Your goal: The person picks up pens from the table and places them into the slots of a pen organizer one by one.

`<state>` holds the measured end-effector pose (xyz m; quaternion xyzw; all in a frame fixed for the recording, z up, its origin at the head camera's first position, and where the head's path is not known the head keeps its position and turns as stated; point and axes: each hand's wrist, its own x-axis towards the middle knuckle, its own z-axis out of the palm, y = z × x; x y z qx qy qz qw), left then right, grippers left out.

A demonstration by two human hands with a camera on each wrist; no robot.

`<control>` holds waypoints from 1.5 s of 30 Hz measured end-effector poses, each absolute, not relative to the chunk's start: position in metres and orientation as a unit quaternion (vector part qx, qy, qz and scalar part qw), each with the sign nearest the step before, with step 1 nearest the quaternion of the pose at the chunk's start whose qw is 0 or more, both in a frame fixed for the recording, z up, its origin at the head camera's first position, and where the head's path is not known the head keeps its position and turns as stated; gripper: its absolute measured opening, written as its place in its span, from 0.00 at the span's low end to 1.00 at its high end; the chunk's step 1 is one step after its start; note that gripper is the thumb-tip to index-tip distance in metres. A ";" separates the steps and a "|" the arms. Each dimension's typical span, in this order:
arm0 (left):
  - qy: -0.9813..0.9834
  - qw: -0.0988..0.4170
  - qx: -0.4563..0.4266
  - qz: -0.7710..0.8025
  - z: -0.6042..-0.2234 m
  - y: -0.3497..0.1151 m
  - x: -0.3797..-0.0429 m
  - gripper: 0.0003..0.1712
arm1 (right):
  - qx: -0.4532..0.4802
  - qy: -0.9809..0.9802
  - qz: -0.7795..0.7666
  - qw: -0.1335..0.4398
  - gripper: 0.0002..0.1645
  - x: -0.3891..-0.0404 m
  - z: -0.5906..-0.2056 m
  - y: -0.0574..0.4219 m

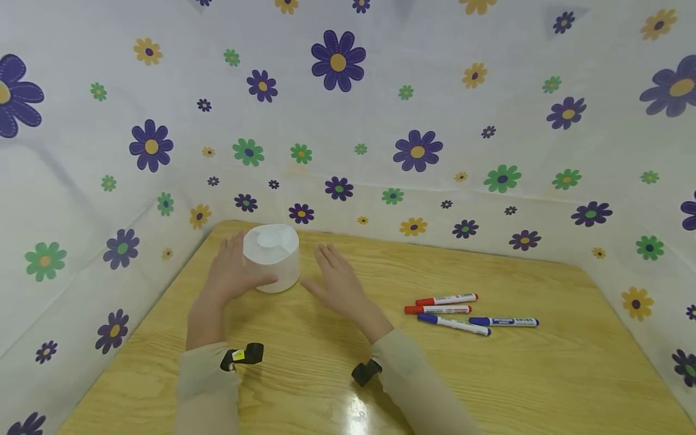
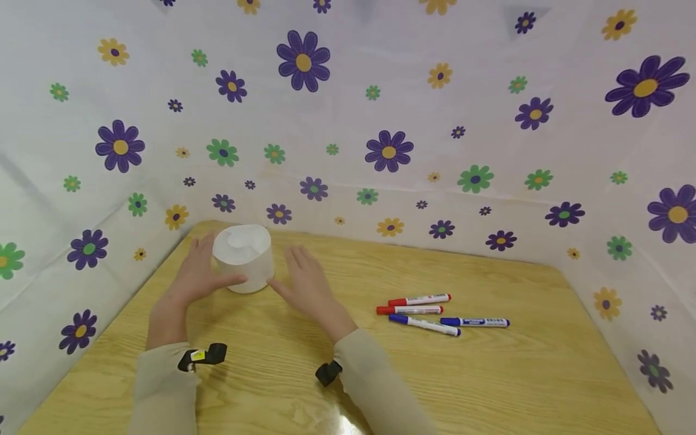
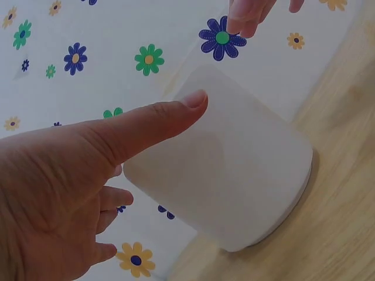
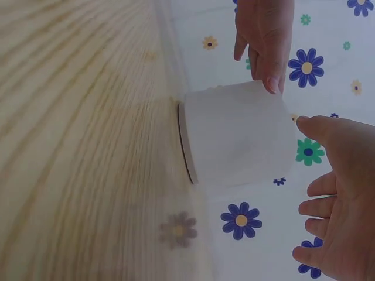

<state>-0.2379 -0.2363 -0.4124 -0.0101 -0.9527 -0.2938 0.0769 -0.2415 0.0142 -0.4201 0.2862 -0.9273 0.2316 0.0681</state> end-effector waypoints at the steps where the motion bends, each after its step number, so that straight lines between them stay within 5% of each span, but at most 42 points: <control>1: -0.951 0.076 -0.011 -0.300 -0.414 -0.238 -0.238 0.72 | 0.284 -0.928 0.234 0.064 0.47 -0.245 -0.421 0.011; 21: -0.922 0.042 -0.013 -0.384 -0.426 -0.242 -0.231 0.64 | 0.271 -0.915 0.299 0.023 0.48 -0.264 -0.426 -0.022; 45: -0.938 0.068 0.006 -0.340 -0.421 -0.234 -0.219 0.60 | 0.262 -0.895 0.356 0.063 0.38 -0.261 -0.426 -0.023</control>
